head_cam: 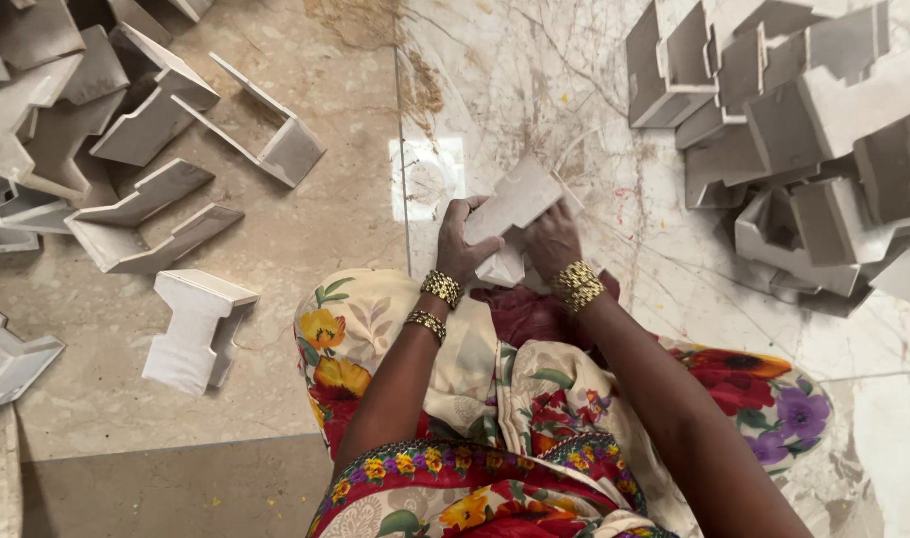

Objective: The person sits on the floor among piles of white plaster molding pieces and sands each piece by hand using a small abrasive block, rubbing its surfaces and edges, then places the sanded piece onto a finished pile and picks up the next piece.

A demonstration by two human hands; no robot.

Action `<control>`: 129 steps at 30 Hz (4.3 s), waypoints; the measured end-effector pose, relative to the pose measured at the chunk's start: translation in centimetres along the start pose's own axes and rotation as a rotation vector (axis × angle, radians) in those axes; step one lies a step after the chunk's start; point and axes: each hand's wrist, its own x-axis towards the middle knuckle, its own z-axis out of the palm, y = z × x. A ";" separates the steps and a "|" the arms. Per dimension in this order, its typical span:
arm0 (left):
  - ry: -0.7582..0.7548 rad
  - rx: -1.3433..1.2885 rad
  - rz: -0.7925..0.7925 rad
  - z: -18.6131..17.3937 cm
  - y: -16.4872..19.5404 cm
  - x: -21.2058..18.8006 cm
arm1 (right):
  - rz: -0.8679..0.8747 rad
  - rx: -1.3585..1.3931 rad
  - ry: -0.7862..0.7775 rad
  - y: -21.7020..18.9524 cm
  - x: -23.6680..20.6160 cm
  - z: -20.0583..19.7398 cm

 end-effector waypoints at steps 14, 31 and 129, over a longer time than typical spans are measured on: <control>0.012 -0.014 0.002 -1.0 -0.2 0.3 | -0.447 0.387 -0.058 0.1 -3.0 -1.1; 0.213 -0.979 -0.472 1.9 3.2 -2.7 | 0.414 0.872 0.173 -6.6 -2.6 -2.1; -0.132 -0.896 -0.474 3.2 8.1 1.0 | 0.427 0.946 0.385 2.0 -5.4 -5.9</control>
